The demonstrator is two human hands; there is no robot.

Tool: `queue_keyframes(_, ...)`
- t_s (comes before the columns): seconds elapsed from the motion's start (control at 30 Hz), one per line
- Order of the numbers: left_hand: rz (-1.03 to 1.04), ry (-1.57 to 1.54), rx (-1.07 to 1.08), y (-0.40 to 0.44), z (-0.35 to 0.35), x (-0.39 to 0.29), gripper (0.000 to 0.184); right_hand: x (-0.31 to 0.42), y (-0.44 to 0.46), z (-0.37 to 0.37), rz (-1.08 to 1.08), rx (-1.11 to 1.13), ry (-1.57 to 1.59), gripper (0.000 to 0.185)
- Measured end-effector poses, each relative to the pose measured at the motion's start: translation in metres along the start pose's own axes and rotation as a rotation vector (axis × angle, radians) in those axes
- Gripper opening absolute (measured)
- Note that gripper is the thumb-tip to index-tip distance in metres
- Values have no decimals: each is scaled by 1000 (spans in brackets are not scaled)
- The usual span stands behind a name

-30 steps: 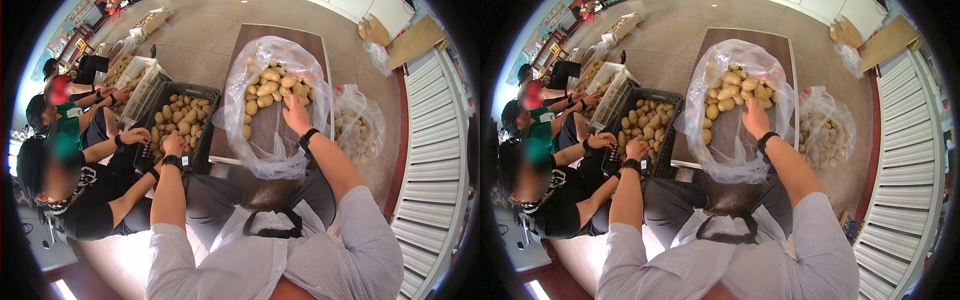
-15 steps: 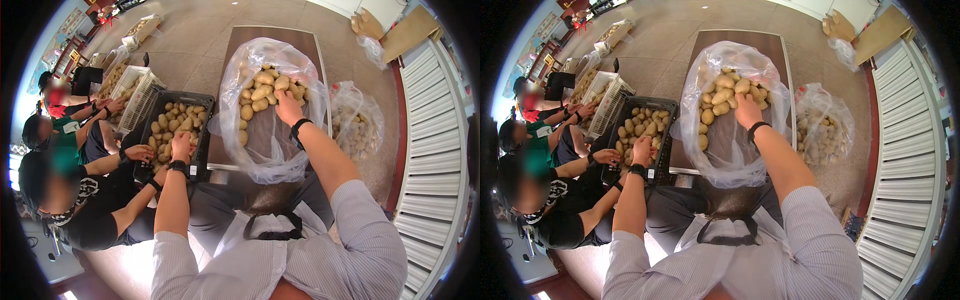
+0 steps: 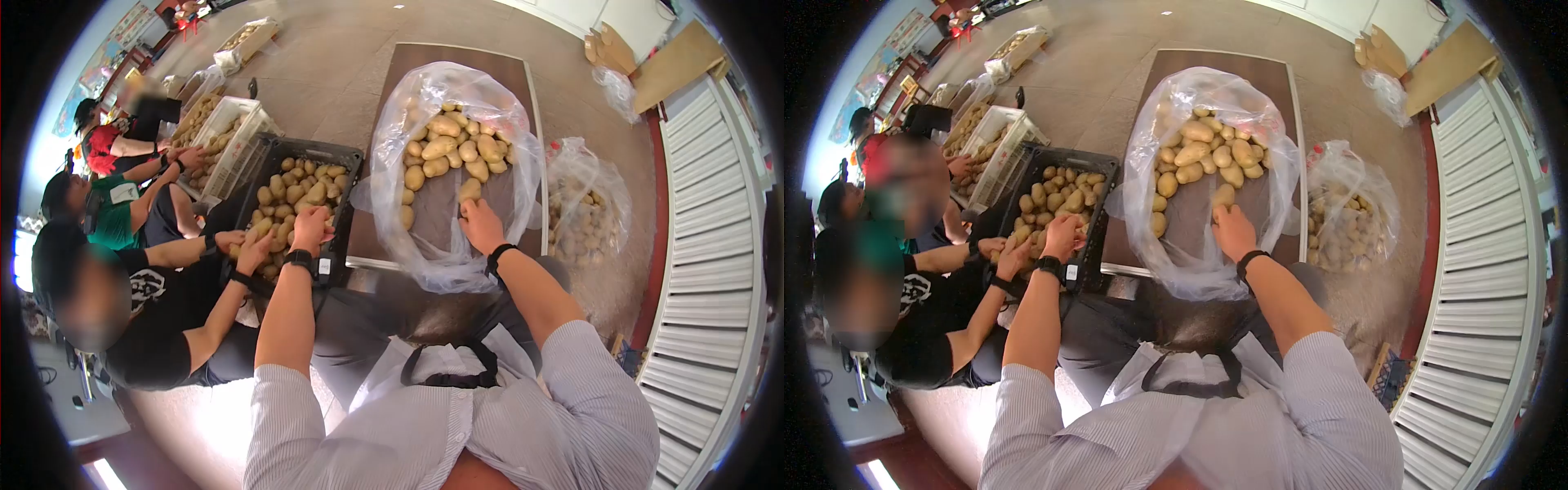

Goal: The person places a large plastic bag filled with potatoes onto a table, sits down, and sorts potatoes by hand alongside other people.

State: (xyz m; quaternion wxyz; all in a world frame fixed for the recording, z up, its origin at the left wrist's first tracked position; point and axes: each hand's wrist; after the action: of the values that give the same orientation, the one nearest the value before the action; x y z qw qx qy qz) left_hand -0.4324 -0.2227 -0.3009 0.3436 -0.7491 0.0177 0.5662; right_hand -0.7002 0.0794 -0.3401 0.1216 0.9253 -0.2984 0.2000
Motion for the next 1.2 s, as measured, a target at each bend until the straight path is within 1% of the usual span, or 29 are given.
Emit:
queue_keyframes(0.03, -7, -9, 22, -4, 3, -2, 28, 0, -2, 5, 41, 23, 50, 21)
queue_keyframes(0.07, -13, -19, 37, -7, 5, -6, 28, 2, -1, 10, 77, 55, 16, 24)
queue_keyframes(0.1, -23, 23, 31, -1, 6, -1, 31, 3, -1, 12, 48, 65, 27, 24)
queue_keyframes(0.17, -3, 23, 16, -9, 13, -4, 33, 10, -3, 17, 45, -31, 52, 27)
queue_keyframes(0.2, -9, 58, 67, -9, 14, -5, 34, 17, -3, 16, 16, -21, 63, 27)
queue_keyframes(0.23, 26, 113, 77, -17, 19, -11, 34, 25, -3, 11, 76, -19, 156, 28)
queue_keyframes(0.27, 5, 109, 103, -20, 23, -12, 36, 30, -2, 9, 141, -16, 245, 30)
queue_keyframes(0.3, 6, 102, 84, -21, 26, -13, 36, 34, 0, 10, 123, -9, 250, 30)
queue_keyframes(0.37, 29, 225, 225, -23, 33, -14, 38, 38, 3, 11, 99, -47, 414, 30)
queue_keyframes(0.4, 32, 224, 219, -27, 37, -16, 38, 44, 4, 10, 92, -46, 417, 30)
queue_keyframes(0.47, 44, 309, 286, -37, 46, -23, 42, 61, 5, 4, 199, 165, 746, 28)
queue_keyframes(0.5, 47, 307, 281, -39, 49, -24, 42, 70, 6, 1, 193, 166, 747, 28)
queue_keyframes(0.57, 85, 293, 370, -43, 56, -25, 51, 86, 5, -5, 188, 271, 989, 24)
queue_keyframes(0.6, 87, 292, 365, -46, 59, -27, 51, 93, 5, -7, 182, 273, 990, 24)
queue_keyframes(0.67, 13, 195, 516, -52, 63, -31, 55, 108, 8, -11, 298, 389, 1260, 20)
queue_keyframes(0.7, 15, 196, 510, -57, 64, -34, 55, 113, 9, -12, 293, 392, 1262, 20)
queue_keyframes(0.77, -86, 86, 712, -65, 66, -40, 58, 123, 12, -14, 273, 462, 1553, 20)
queue_keyframes(0.83, -75, 62, 730, -69, 67, -39, 57, 132, 14, -18, 292, 452, 1581, 21)
queue_keyframes(0.9, -40, 152, 742, -62, 66, -34, 56, 134, 16, -17, 312, 442, 1607, 22)
queue_keyframes(0.93, -37, 151, 739, -56, 66, -28, 56, 131, 16, -12, 315, 422, 1518, 23)
queue_keyframes(0.97, -43, 116, 707, -49, 65, -22, 55, 129, 16, -8, 317, 401, 1428, 25)
queue_keyframes(1.0, -51, 82, 675, -49, 64, -22, 54, 124, 14, -3, 313, 403, 1429, 25)
queue_keyframes(1.03, -49, 81, 672, -47, 61, -23, 54, 120, 11, 1, 355, 394, 1362, 25)
queue_keyframes(1.07, -81, 40, 605, -46, 57, -24, 51, 115, 8, 4, 396, 385, 1294, 26)
queue_keyframes(1.1, -114, -1, 539, -46, 53, -25, 49, 109, 5, 8, 393, 387, 1295, 26)
queue_keyframes(1.13, -113, -1, 536, -43, 48, -24, 49, 102, 1, 11, 446, 407, 1240, 24)
queue_keyframes(1.17, -121, -70, 494, -39, 42, -23, 48, 95, -2, 14, 499, 426, 1184, 23)
queue_keyframes(1.2, -128, -138, 453, -33, 37, -21, 48, 87, -6, 17, 497, 427, 1185, 23)
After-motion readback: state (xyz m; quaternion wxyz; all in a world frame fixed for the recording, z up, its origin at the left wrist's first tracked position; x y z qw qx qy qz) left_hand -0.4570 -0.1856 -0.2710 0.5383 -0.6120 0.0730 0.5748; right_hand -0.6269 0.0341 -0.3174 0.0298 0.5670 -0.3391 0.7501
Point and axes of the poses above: each hand's wrist, its own y-axis towards the middle knuckle, its own z-axis out of the palm, x = y × z, and after that the axes turned 2 degrees about -y, right-handed
